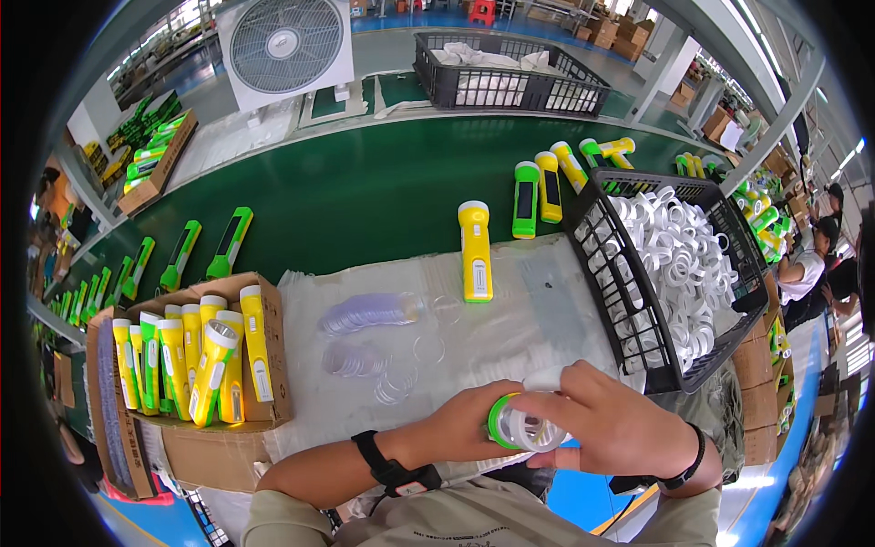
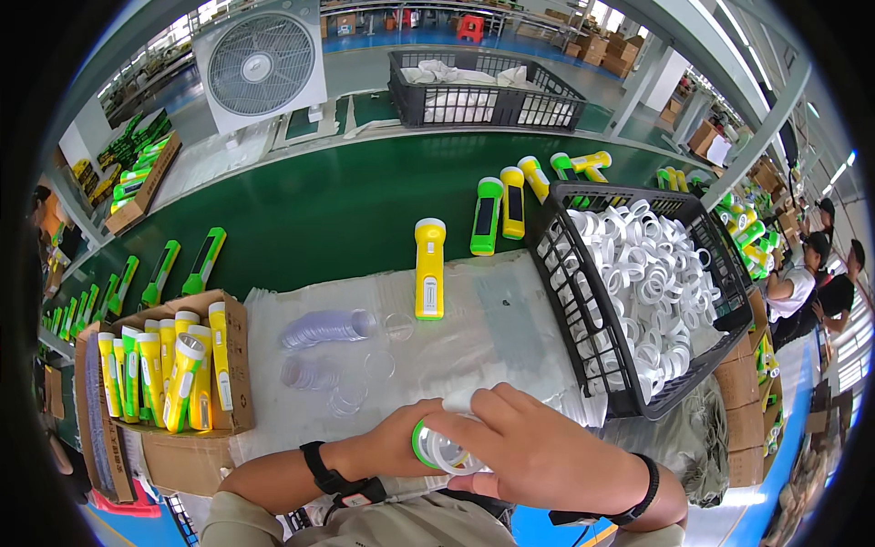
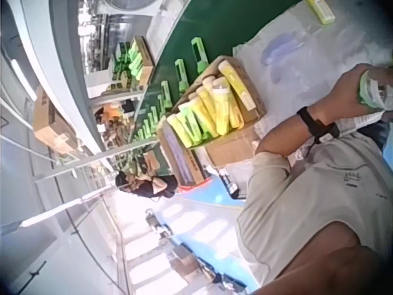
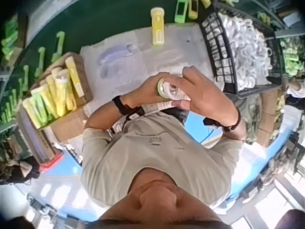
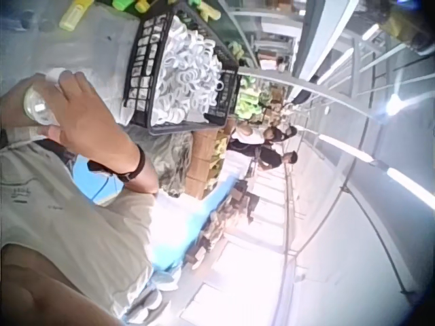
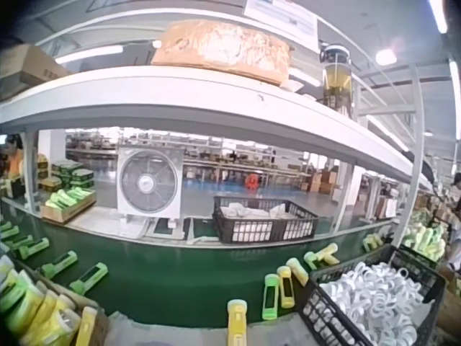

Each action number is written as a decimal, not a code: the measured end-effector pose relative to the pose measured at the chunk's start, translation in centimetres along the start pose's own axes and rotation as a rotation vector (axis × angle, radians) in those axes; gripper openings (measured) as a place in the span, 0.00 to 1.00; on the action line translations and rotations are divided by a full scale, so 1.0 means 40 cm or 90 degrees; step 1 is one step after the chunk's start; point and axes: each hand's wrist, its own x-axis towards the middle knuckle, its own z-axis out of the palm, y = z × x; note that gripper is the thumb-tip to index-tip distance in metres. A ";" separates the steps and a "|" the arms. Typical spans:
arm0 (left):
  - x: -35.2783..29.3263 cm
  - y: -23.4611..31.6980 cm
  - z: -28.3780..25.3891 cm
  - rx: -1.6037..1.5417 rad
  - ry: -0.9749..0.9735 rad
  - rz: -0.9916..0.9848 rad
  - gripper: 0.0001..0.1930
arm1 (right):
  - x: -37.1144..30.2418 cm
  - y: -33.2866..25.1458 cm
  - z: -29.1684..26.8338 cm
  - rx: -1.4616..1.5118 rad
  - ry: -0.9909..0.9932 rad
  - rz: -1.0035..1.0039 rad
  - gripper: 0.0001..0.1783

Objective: Assembling parts of solar-powered flashlights by attaching lens caps to the housings and organizing them in crates.

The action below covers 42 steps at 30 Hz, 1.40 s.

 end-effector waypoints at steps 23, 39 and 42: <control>0.027 0.081 -0.048 0.034 -0.014 -0.007 0.20 | 0.075 -0.005 0.092 -0.076 0.139 -0.077 0.51; -0.002 0.154 -0.091 0.146 0.000 -0.157 0.19 | 0.085 0.010 0.057 0.146 0.172 -0.036 0.46; 0.012 0.113 -0.043 -0.231 -0.093 0.247 0.17 | 0.105 0.023 0.061 -0.079 0.095 -0.474 0.26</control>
